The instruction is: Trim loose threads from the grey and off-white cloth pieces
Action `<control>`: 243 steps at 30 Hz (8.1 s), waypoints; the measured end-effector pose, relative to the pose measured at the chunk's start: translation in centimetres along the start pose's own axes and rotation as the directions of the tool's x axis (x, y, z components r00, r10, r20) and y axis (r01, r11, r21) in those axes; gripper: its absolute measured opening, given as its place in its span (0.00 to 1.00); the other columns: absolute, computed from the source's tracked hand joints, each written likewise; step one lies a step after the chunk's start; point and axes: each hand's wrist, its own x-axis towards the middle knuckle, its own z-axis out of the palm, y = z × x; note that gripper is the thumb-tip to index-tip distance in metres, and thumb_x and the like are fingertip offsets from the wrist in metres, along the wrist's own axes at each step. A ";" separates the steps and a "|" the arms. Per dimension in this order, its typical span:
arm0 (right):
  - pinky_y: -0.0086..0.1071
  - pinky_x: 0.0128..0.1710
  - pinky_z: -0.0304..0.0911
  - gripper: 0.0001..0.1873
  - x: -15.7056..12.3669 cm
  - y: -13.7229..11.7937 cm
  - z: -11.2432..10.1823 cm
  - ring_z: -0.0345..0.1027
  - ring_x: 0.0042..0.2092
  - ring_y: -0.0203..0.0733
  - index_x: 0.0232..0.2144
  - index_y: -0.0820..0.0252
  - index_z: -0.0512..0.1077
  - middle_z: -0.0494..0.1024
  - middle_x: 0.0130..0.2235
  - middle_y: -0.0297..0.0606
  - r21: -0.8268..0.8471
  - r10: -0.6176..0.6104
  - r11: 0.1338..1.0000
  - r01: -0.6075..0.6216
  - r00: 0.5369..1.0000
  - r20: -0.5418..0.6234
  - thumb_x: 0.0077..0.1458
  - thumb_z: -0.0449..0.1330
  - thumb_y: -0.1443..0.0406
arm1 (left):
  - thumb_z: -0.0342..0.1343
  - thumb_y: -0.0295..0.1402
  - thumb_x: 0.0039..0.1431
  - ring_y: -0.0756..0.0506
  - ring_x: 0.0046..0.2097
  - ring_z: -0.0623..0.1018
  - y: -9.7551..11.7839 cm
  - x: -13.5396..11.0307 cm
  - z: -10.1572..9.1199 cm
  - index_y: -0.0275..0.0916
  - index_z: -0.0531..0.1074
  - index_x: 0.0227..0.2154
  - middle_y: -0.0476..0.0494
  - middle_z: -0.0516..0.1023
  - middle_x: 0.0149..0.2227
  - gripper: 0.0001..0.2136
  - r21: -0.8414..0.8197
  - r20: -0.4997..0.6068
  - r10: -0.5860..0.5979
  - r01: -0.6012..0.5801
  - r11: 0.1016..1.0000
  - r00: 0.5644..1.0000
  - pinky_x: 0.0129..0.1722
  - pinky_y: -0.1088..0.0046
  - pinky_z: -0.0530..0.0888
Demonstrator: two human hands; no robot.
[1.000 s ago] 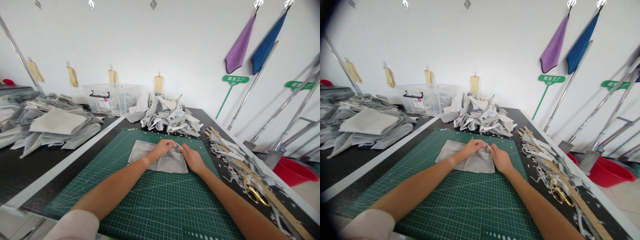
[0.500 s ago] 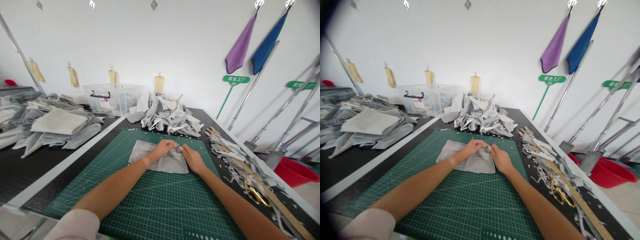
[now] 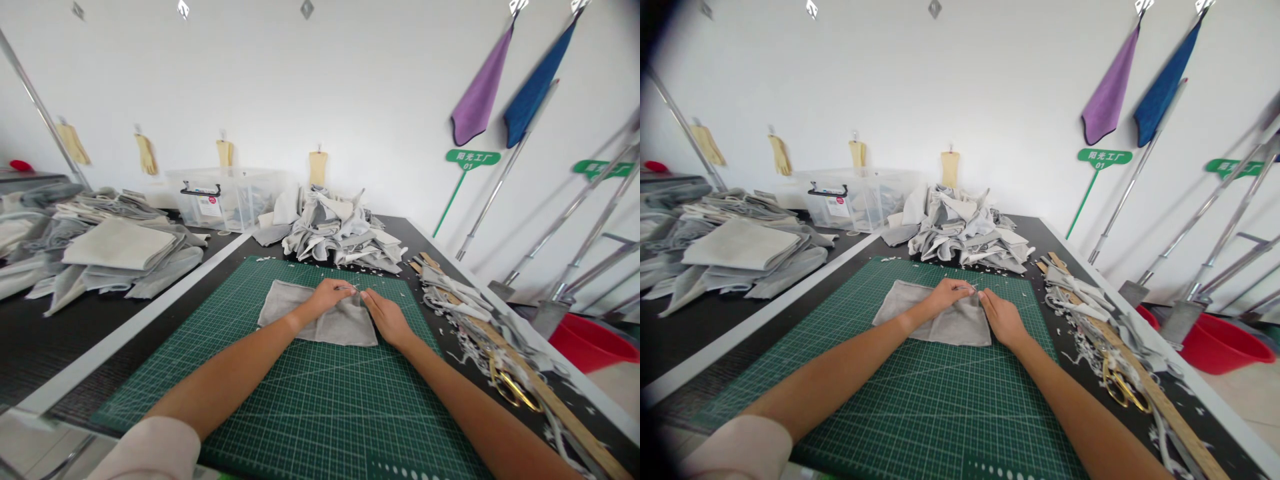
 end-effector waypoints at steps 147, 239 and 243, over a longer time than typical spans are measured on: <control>0.32 0.37 0.60 0.18 0.9 -0.4 1.6 0.73 0.37 0.44 0.37 0.55 0.77 0.81 0.37 0.37 0.227 0.162 0.965 -0.131 0.979 -0.127 0.61 0.55 0.51 | 0.58 0.42 0.59 0.43 0.43 0.78 -0.6 -0.9 -1.1 0.36 0.81 0.39 0.43 0.82 0.39 0.15 0.163 0.104 0.056 -0.072 0.984 0.993 0.47 0.70 0.71; 0.30 0.31 0.50 0.25 -0.3 -1.8 1.5 0.68 0.32 0.41 0.30 0.53 0.62 0.73 0.28 0.32 -0.019 0.100 0.995 -0.101 0.994 -0.038 0.71 0.38 0.48 | 0.59 0.42 0.60 0.44 0.43 0.79 -1.9 -0.1 -1.2 0.34 0.81 0.39 0.41 0.83 0.40 0.15 0.055 0.043 0.065 -0.068 0.996 0.997 0.47 0.70 0.72; 0.30 0.33 0.53 0.24 -0.3 -2.0 1.5 0.68 0.32 0.41 0.30 0.53 0.63 0.72 0.28 0.31 0.030 0.129 0.991 -0.128 0.989 -0.065 0.70 0.39 0.48 | 0.58 0.42 0.61 0.44 0.44 0.79 -1.7 -0.1 -1.1 0.34 0.81 0.40 0.41 0.83 0.41 0.15 0.047 0.038 0.058 -0.060 0.997 0.998 0.48 0.69 0.72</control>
